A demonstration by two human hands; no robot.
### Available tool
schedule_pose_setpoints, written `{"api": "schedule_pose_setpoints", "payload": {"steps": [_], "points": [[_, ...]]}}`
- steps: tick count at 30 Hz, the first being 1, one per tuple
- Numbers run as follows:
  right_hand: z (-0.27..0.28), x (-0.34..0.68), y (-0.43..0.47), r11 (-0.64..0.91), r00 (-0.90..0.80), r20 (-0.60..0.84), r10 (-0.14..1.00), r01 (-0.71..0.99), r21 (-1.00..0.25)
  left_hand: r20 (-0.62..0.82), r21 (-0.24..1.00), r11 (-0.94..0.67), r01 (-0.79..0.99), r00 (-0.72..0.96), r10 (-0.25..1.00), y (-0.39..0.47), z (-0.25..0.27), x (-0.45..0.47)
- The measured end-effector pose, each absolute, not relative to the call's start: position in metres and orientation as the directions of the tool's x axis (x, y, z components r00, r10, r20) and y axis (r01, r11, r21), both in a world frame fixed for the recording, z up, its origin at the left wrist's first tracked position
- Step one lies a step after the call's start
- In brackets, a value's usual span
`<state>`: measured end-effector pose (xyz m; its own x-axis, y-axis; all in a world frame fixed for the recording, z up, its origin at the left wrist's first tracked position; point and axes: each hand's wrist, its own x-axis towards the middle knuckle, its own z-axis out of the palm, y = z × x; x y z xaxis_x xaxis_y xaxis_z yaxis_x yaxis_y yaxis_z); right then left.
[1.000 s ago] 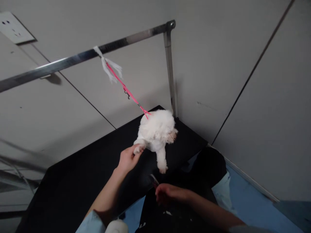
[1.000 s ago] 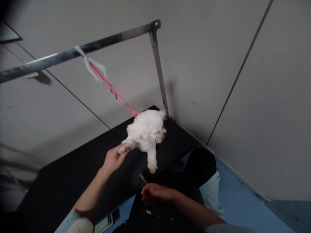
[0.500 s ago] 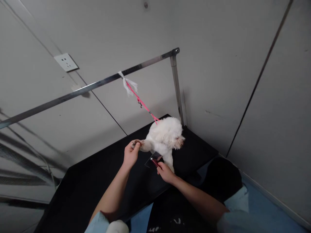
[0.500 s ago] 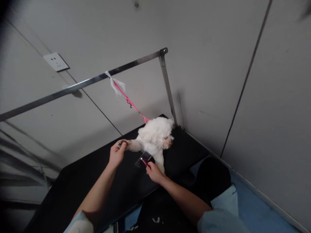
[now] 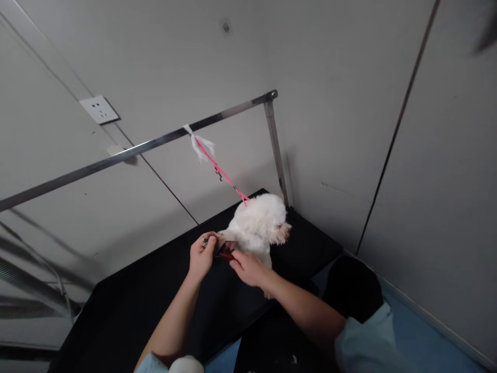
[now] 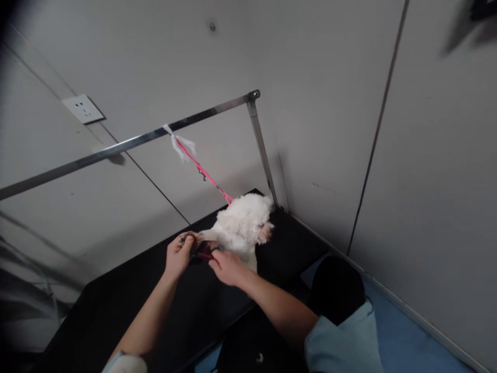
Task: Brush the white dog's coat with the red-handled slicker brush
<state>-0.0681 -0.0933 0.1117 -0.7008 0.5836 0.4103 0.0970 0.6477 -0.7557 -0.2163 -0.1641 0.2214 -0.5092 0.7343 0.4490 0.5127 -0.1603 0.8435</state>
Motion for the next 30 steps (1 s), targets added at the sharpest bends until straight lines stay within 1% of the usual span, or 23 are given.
{"api": "schedule_pose_setpoints", "payload": {"steps": [1, 2, 4, 5, 6, 7, 9, 10, 11, 12, 14, 15, 16, 17, 20, 21, 22, 24, 26, 27, 28, 30], "points": [[0.119, -0.065, -0.090, 0.671, -0.709, 0.412, 0.573, 0.116, -0.733, 0.452, 0.848, -0.167, 0.503, -0.522, 0.723, -0.166, 0.218, -0.219], [0.124, -0.062, -0.088, 0.667, -0.717, 0.370, 0.591, 0.177, -0.723, 0.454, 0.854, -0.174, 0.490, -0.539, 0.710, -0.167, 0.215, -0.223], [0.128, -0.054, -0.084, 0.608, -0.722, 0.217, 0.657, 0.337, -0.719, 0.448, 0.868, -0.180, 0.463, -0.573, 0.686, -0.170, 0.209, -0.230], [0.127, -0.051, -0.084, 0.579, -0.721, 0.154, 0.676, 0.390, -0.715, 0.440, 0.875, -0.179, 0.449, -0.586, 0.681, -0.172, 0.205, -0.233], [0.127, -0.050, -0.084, 0.575, -0.731, 0.129, 0.670, 0.401, -0.713, 0.430, 0.884, -0.181, 0.432, -0.597, 0.677, -0.173, 0.202, -0.236], [0.128, -0.049, -0.084, 0.600, -0.755, 0.147, 0.639, 0.370, -0.710, 0.419, 0.892, -0.184, 0.412, -0.607, 0.675, -0.174, 0.199, -0.238], [0.134, -0.050, -0.083, 0.685, -0.796, 0.257, 0.548, 0.251, -0.684, 0.406, 0.908, -0.209, 0.364, -0.634, 0.659, -0.177, 0.192, -0.239], [0.137, -0.051, -0.080, 0.715, -0.798, 0.301, 0.523, 0.219, -0.664, 0.400, 0.914, -0.229, 0.334, -0.654, 0.642, -0.178, 0.189, -0.239], [0.141, -0.051, -0.078, 0.726, -0.790, 0.313, 0.527, 0.227, -0.650, 0.392, 0.920, -0.252, 0.301, -0.677, 0.623, -0.179, 0.186, -0.239], [0.143, -0.052, -0.075, 0.714, -0.776, 0.290, 0.561, 0.275, -0.644, 0.380, 0.925, -0.277, 0.262, -0.698, 0.607, -0.180, 0.183, -0.239], [0.144, -0.050, -0.072, 0.650, -0.735, 0.190, 0.651, 0.410, -0.640, 0.347, 0.929, -0.321, 0.183, -0.731, 0.588, -0.182, 0.176, -0.238], [0.143, -0.049, -0.073, 0.625, -0.719, 0.152, 0.678, 0.455, -0.635, 0.330, 0.931, -0.334, 0.151, -0.739, 0.587, -0.183, 0.173, -0.238], [0.143, -0.047, -0.074, 0.622, -0.719, 0.144, 0.680, 0.461, -0.633, 0.317, 0.932, -0.339, 0.130, -0.744, 0.588, -0.184, 0.169, -0.238], [0.143, -0.047, -0.076, 0.646, -0.741, 0.167, 0.650, 0.423, -0.635, 0.308, 0.934, -0.336, 0.122, -0.749, 0.586, -0.185, 0.167, -0.238], [0.150, -0.050, -0.078, 0.747, -0.829, 0.304, 0.469, 0.188, -0.638, 0.295, 0.935, -0.337, 0.111, -0.770, 0.566, -0.186, 0.161, -0.235], [0.152, -0.052, -0.077, 0.756, -0.842, 0.318, 0.436, 0.152, -0.637, 0.292, 0.929, -0.357, 0.092, -0.776, 0.559, -0.187, 0.161, -0.234], [0.154, -0.053, -0.075, 0.753, -0.845, 0.304, 0.440, 0.163, -0.638, 0.285, 0.922, -0.381, 0.064, -0.779, 0.558, -0.187, 0.160, -0.233], [0.155, -0.052, -0.072, 0.723, -0.830, 0.216, 0.515, 0.285, -0.629, 0.266, 0.908, -0.418, 0.004, -0.777, 0.571, -0.187, 0.159, -0.231], [0.153, -0.050, -0.074, 0.693, -0.796, 0.149, 0.587, 0.398, -0.602, 0.249, 0.908, -0.418, -0.027, -0.767, 0.591, -0.189, 0.157, -0.229], [0.153, -0.050, -0.076, 0.694, -0.790, 0.153, 0.593, 0.405, -0.595, 0.247, 0.912, -0.410, -0.025, -0.765, 0.595, -0.190, 0.156, -0.229], [0.153, -0.049, -0.079, 0.709, -0.797, 0.184, 0.575, 0.373, -0.598, 0.252, 0.918, -0.397, -0.006, -0.765, 0.593, -0.192, 0.154, -0.229], [0.154, -0.050, -0.084, 0.752, -0.822, 0.282, 0.494, 0.241, -0.614, 0.269, 0.928, -0.369, 0.048, -0.772, 0.575, -0.195, 0.149, -0.229]]}}
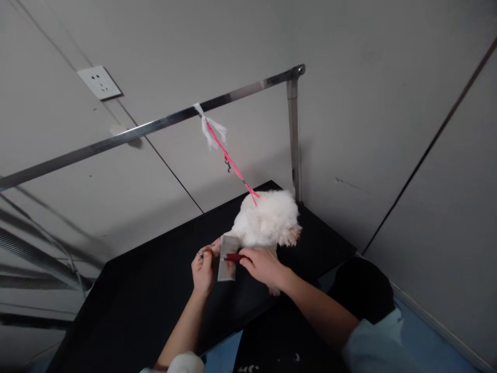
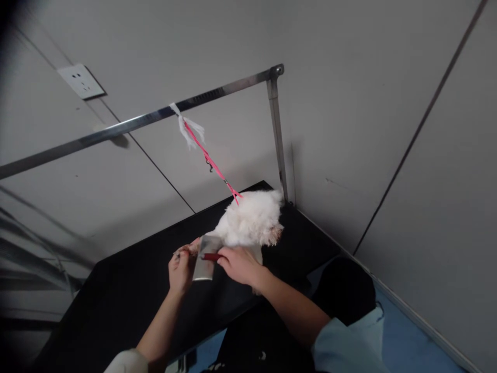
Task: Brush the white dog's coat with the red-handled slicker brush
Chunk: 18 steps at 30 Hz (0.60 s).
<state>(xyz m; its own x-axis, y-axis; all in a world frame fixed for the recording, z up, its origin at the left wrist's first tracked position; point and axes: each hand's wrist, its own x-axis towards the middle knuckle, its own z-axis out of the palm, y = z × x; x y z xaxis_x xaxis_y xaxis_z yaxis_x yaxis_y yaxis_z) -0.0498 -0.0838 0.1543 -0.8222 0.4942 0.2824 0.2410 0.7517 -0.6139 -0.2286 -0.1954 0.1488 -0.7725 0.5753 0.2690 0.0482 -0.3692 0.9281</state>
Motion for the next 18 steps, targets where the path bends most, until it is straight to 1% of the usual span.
{"api": "schedule_pose_setpoints", "payload": {"steps": [2, 3, 6, 7, 8, 9, 11, 12, 13, 16, 17, 18], "points": [[0.156, -0.049, -0.084, 0.775, -0.838, 0.335, 0.430, 0.153, -0.613, 0.273, 0.926, -0.373, 0.053, -0.777, 0.567, -0.198, 0.144, -0.228], [0.157, -0.047, -0.082, 0.777, -0.836, 0.329, 0.439, 0.169, -0.607, 0.269, 0.920, -0.391, 0.031, -0.776, 0.571, -0.199, 0.142, -0.228], [0.156, -0.037, -0.079, 0.743, -0.775, 0.269, 0.572, 0.350, -0.571, 0.254, 0.892, -0.449, -0.055, -0.761, 0.597, -0.201, 0.138, -0.223], [0.155, -0.034, -0.080, 0.734, -0.753, 0.269, 0.600, 0.385, -0.559, 0.255, 0.889, -0.454, -0.062, -0.755, 0.603, -0.201, 0.137, -0.221], [0.154, -0.032, -0.082, 0.743, -0.749, 0.286, 0.597, 0.383, -0.549, 0.260, 0.889, -0.453, -0.058, -0.752, 0.606, -0.202, 0.136, -0.218], [0.154, -0.032, -0.084, 0.770, -0.765, 0.315, 0.562, 0.344, -0.538, 0.266, 0.894, -0.446, -0.046, -0.747, 0.610, -0.202, 0.136, -0.215], [0.154, -0.035, -0.087, 0.831, -0.810, 0.373, 0.453, 0.232, -0.506, 0.280, 0.895, -0.446, -0.019, -0.755, 0.594, -0.203, 0.135, -0.210], [0.154, -0.036, -0.086, 0.845, -0.823, 0.375, 0.426, 0.213, -0.491, 0.281, 0.889, -0.457, -0.020, -0.765, 0.580, -0.204, 0.134, -0.207], [0.153, -0.038, -0.085, 0.841, -0.825, 0.354, 0.441, 0.242, -0.483, 0.276, 0.879, -0.475, -0.034, -0.776, 0.567, -0.204, 0.133, -0.205], [0.150, -0.036, -0.079, 0.756, -0.754, 0.250, 0.608, 0.453, -0.472, 0.253, 0.842, -0.528, -0.109, -0.785, 0.565, -0.203, 0.130, -0.200], [0.149, -0.035, -0.079, 0.749, -0.746, 0.246, 0.619, 0.468, -0.469, 0.249, 0.839, -0.530, -0.121, -0.781, 0.573, -0.203, 0.129, -0.199], [0.148, -0.035, -0.080, 0.769, -0.763, 0.263, 0.591, 0.434, -0.469, 0.247, 0.844, -0.522, -0.122, -0.776, 0.580, -0.204, 0.129, -0.197]]}}
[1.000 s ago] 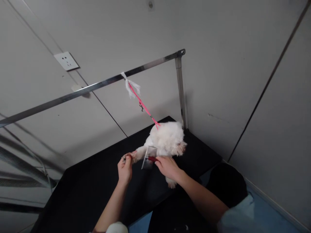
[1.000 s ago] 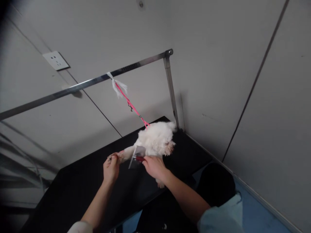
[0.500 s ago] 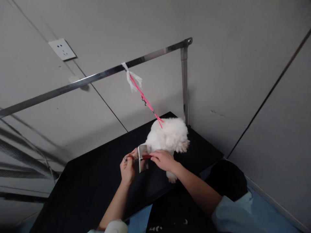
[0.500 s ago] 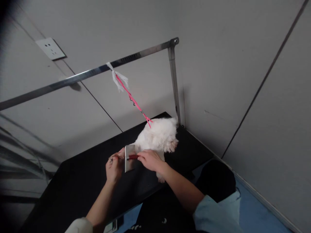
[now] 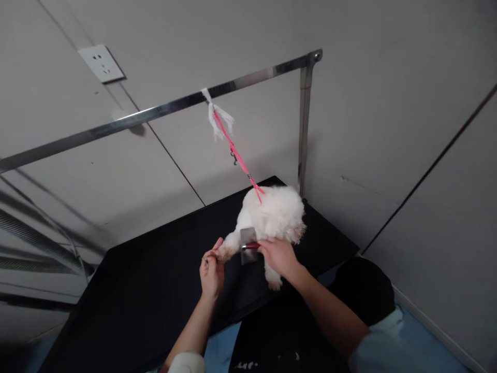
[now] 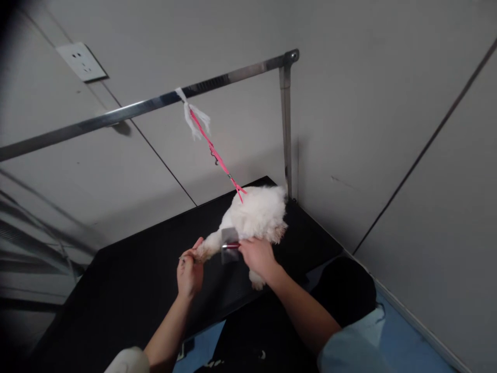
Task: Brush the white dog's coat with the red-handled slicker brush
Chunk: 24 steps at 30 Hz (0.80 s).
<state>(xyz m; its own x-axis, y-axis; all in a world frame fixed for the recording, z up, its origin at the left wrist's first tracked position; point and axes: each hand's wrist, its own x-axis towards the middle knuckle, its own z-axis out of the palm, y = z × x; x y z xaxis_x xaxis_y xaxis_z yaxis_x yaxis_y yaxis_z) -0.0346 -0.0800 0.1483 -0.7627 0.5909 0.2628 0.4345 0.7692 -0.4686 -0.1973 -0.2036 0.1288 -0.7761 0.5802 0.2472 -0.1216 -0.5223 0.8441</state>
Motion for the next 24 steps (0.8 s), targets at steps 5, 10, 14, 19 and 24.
{"api": "schedule_pose_setpoints", "payload": {"steps": [5, 10, 14, 19, 24], "points": [[0.148, -0.036, -0.088, 0.828, -0.853, 0.289, 0.434, 0.252, -0.501, 0.218, 0.865, -0.488, -0.122, -0.783, 0.583, -0.205, 0.128, -0.193], [0.146, -0.033, -0.091, 0.783, -0.812, 0.259, 0.523, 0.337, -0.523, 0.156, 0.862, -0.469, -0.194, -0.778, 0.608, -0.206, 0.125, -0.191], [0.141, -0.031, -0.088, 0.790, -0.847, 0.251, 0.469, 0.276, -0.547, 0.127, 0.861, -0.456, -0.225, -0.773, 0.622, -0.208, 0.124, -0.189], [0.132, -0.024, -0.086, 0.704, -0.739, 0.211, 0.640, 0.454, -0.546, 0.092, 0.840, -0.460, -0.288, -0.759, 0.645, -0.209, 0.122, -0.185], [0.125, -0.026, -0.090, 0.768, -0.821, 0.219, 0.528, 0.351, -0.536, 0.072, 0.843, -0.451, -0.294, -0.768, 0.636, -0.211, 0.120, -0.180]]}}
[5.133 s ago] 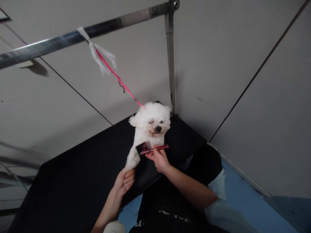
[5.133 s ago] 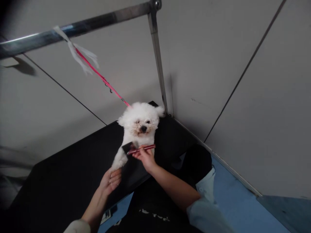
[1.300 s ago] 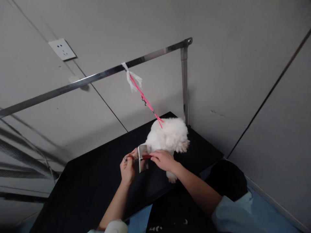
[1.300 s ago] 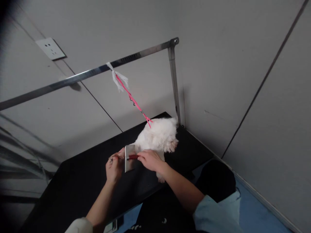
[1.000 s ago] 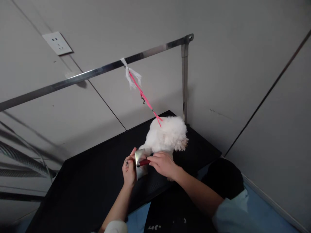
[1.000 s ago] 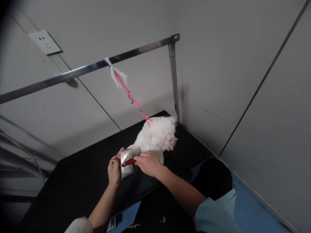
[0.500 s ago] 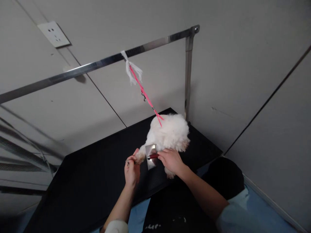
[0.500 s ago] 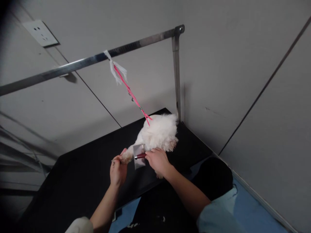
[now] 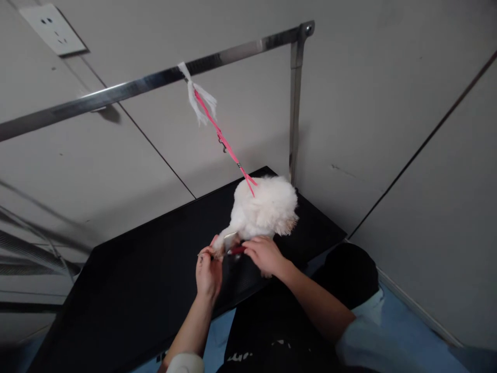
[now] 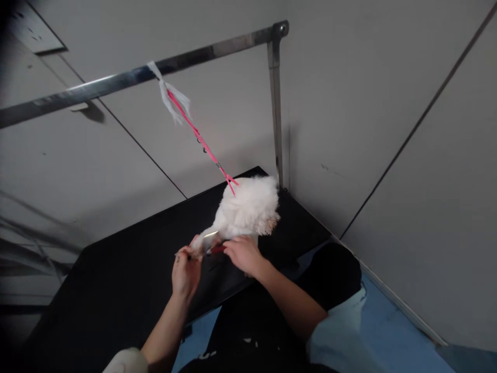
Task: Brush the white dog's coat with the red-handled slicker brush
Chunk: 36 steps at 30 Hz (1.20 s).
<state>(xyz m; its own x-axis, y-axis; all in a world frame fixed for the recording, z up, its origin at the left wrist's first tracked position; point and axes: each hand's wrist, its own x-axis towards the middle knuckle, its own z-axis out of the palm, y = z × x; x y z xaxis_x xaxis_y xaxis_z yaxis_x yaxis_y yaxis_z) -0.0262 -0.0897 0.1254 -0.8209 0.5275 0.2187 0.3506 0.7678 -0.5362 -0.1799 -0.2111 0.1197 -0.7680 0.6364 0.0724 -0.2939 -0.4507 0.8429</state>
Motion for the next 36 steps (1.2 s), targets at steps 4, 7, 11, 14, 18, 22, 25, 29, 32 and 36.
{"api": "schedule_pose_setpoints", "payload": {"steps": [4, 7, 11, 14, 18, 22, 25, 29, 32, 36], "points": [[0.123, -0.025, -0.089, 0.709, -0.757, 0.203, 0.621, 0.431, -0.558, 0.024, 0.839, -0.421, -0.345, -0.749, 0.662, -0.215, 0.120, -0.179], [0.116, -0.024, -0.087, 0.727, -0.812, 0.225, 0.538, 0.312, -0.612, 0.033, 0.830, -0.442, -0.341, -0.761, 0.648, -0.217, 0.120, -0.178], [0.093, -0.026, -0.083, 0.491, -0.750, -0.004, 0.662, 0.437, -0.754, -0.009, 0.799, -0.461, -0.386, -0.775, 0.632, -0.221, 0.112, -0.180], [0.073, -0.036, -0.101, -0.029, -0.748, -0.189, 0.636, 0.222, -0.975, -0.052, 0.774, -0.478, -0.416, -0.793, 0.607, -0.227, 0.102, -0.183], [0.056, -0.047, -0.142, -0.603, -0.944, -0.325, 0.063, 0.223, -0.766, -0.107, 0.784, -0.400, -0.474, -0.740, 0.664, -0.240, 0.090, -0.188], [0.059, -0.052, -0.153, -0.735, -0.948, -0.314, 0.051, 0.177, -0.654, -0.174, 0.777, -0.355, -0.520, -0.719, 0.673, -0.247, 0.082, -0.191], [0.063, -0.060, -0.151, -0.794, -0.905, -0.375, 0.198, 0.076, -0.604, -0.145, 0.731, -0.449, -0.513, -0.761, 0.632, -0.248, 0.076, -0.194], [0.059, -0.061, -0.150, -0.792, -0.913, -0.399, -0.090, 0.308, -0.527, -0.200, 0.704, -0.436, -0.560, -0.746, 0.635, -0.248, 0.065, -0.194], [0.058, -0.061, -0.147, -0.818, -0.914, -0.383, 0.135, 0.115, -0.563, -0.217, 0.699, -0.444, -0.561, -0.757, 0.616, -0.250, 0.060, -0.192], [0.055, -0.057, -0.153, -0.793, -0.925, -0.378, -0.030, 0.252, -0.555, -0.259, 0.694, -0.434, -0.574, -0.762, 0.594, -0.252, 0.056, -0.190]]}}
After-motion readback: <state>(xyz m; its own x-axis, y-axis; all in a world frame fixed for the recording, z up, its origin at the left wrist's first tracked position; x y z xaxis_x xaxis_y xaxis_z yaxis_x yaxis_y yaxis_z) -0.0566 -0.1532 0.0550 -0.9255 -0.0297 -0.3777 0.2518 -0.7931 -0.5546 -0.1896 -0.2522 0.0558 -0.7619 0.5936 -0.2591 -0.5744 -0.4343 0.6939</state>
